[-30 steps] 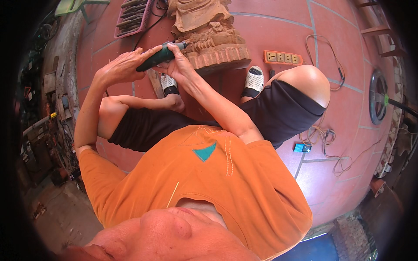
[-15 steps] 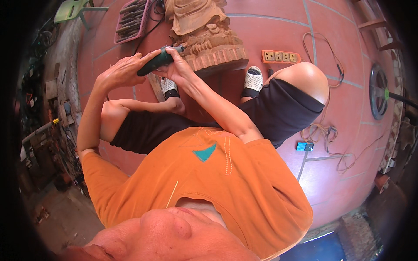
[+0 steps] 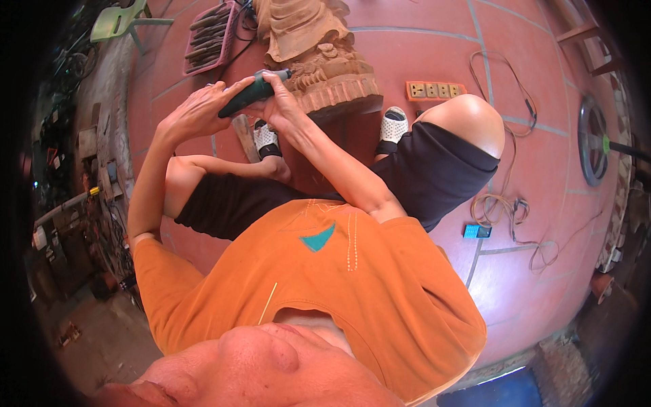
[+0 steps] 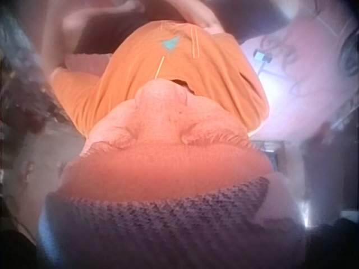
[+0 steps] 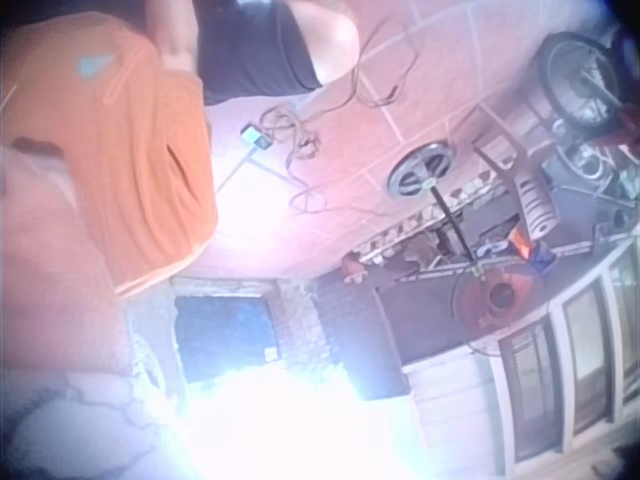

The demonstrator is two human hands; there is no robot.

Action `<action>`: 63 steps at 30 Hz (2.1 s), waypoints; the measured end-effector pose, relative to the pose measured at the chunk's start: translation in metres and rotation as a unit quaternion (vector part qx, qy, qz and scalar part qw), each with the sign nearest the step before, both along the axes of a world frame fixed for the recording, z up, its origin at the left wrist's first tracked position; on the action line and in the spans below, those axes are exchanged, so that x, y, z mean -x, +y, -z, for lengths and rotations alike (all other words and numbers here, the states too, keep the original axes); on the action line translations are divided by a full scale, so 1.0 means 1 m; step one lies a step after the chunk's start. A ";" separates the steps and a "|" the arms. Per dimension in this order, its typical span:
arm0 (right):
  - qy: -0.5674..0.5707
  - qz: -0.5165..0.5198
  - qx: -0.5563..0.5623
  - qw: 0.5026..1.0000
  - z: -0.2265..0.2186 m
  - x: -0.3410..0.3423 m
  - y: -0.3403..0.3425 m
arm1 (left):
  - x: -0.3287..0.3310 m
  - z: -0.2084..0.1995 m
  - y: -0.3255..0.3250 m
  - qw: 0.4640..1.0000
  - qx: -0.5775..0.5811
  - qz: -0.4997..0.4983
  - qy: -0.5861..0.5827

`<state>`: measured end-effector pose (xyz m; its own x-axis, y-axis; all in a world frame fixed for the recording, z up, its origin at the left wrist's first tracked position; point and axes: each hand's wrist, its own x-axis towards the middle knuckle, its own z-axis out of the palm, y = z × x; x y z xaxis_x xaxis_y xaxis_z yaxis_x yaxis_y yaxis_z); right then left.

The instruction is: The person sits on the floor and uses a handheld rotary tool to carve details into a wooden sculpture. The person holds the tool with both hands and works on the base of the sculpture throughout the clip.

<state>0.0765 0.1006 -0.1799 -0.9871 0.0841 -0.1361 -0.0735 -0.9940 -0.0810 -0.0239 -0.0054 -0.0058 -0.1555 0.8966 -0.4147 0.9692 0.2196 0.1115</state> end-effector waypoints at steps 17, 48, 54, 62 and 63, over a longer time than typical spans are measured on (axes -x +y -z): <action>-0.040 0.007 -0.006 0.999 0.000 -0.002 0.010 | -0.017 -0.003 0.016 1.000 0.005 -0.011 0.019; -0.014 0.041 0.022 0.999 -0.015 -0.003 0.013 | -0.023 -0.019 0.022 0.996 -0.071 0.012 0.051; -0.009 0.040 0.000 0.999 -0.018 -0.005 0.016 | -0.022 -0.016 0.025 0.996 -0.061 0.014 0.061; -0.022 0.035 0.028 0.999 -0.010 -0.003 0.015 | -0.022 -0.013 0.021 0.996 -0.065 0.024 0.062; -0.020 0.035 0.035 0.999 -0.010 -0.002 0.015 | -0.022 -0.013 0.020 0.996 -0.063 0.024 0.062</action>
